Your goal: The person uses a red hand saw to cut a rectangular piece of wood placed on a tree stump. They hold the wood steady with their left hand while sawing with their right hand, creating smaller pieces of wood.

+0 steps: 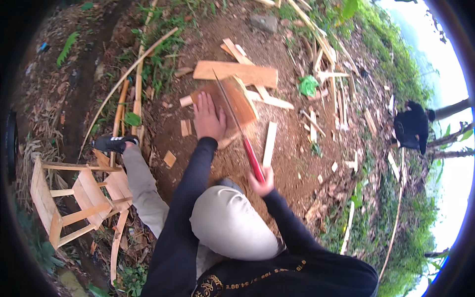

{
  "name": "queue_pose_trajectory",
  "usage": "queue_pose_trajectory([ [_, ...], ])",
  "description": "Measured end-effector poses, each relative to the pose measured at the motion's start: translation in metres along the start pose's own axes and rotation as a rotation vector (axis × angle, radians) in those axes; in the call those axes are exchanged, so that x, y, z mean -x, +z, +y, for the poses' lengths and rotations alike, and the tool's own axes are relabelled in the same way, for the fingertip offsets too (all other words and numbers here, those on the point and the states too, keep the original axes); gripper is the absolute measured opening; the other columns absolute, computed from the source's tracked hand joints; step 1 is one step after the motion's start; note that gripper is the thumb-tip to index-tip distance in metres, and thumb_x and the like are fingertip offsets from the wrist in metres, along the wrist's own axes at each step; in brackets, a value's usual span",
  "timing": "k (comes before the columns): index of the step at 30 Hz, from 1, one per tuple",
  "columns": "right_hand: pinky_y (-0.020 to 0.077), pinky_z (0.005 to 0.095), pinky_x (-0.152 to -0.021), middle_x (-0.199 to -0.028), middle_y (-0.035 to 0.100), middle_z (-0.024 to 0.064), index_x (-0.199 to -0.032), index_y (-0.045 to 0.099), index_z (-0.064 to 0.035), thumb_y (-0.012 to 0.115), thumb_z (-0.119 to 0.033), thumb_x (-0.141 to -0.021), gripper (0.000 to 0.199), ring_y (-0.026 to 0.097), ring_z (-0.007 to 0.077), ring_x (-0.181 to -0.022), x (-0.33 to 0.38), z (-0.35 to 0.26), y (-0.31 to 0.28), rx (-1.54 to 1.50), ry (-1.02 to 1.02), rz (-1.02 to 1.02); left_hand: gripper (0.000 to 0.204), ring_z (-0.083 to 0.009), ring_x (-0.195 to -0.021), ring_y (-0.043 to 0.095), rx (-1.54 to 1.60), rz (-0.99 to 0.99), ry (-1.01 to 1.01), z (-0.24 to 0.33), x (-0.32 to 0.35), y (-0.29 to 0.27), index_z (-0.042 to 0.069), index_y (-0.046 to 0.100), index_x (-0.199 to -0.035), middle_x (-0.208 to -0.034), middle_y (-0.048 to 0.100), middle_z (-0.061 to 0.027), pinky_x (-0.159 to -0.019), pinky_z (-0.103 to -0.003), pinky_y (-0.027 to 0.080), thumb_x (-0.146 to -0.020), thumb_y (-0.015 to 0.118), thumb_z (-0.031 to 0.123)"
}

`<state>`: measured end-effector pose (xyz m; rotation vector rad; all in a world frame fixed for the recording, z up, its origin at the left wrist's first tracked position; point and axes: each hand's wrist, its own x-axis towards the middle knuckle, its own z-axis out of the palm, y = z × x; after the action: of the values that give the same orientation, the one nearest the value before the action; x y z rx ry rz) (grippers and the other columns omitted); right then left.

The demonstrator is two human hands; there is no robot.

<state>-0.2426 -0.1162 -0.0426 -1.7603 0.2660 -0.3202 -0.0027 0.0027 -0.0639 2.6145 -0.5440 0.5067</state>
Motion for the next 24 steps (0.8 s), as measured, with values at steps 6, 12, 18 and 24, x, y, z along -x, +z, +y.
queue_pose_trajectory([
  [6,0.0376,0.0271,-0.049,-0.061,0.049,-0.0034,-0.077,0.054,-0.0068,0.07,-0.007,-0.086,0.018,0.046,0.0077,-0.052,-0.04,0.028,-0.005,0.027,-0.072,0.088,0.068,-0.035,-0.15,0.023,0.034,-0.025,-0.004,0.029,0.002,0.008,-0.009,0.031,-0.149,-0.158,0.028,-0.0255,-0.121,-0.052,0.018,-0.097,0.048,0.032],
  [12,0.0362,0.0321,-0.047,-0.058,0.048,0.0005,-0.073,0.053,-0.0061,0.061,-0.004,-0.083,0.013,0.047,0.0124,-0.049,0.023,0.011,-0.029,0.202,-0.234,-0.148,0.068,-0.0358,-0.15,0.021,0.008,-0.035,-0.015,0.008,-0.001,0.001,-0.009,0.029,-0.15,-0.158,0.028,-0.0254,-0.122,-0.05,0.016,-0.099,0.045,0.033],
  [18,0.0357,0.033,-0.045,-0.052,0.046,0.0039,-0.063,0.05,-0.0058,0.065,-0.007,-0.081,0.024,0.045,0.0127,-0.046,-0.053,0.017,-0.004,0.219,-0.048,-0.048,0.067,-0.0344,-0.15,0.022,0.035,-0.002,-0.02,0.023,0.0,0.005,-0.009,0.029,-0.15,-0.158,0.03,-0.0247,-0.123,-0.049,0.015,-0.1,0.042,0.034],
  [24,0.037,0.0265,-0.05,-0.059,0.048,-0.0046,-0.075,0.056,-0.0042,0.067,0.0,-0.082,0.014,0.045,0.0037,-0.054,0.006,-0.006,-0.029,0.103,-0.142,-0.086,0.066,-0.0346,-0.15,0.022,-0.022,-0.005,-0.029,0.012,-0.009,0.002,-0.009,0.031,-0.149,-0.157,0.031,-0.0247,-0.122,-0.049,0.016,-0.1,0.042,0.033],
])
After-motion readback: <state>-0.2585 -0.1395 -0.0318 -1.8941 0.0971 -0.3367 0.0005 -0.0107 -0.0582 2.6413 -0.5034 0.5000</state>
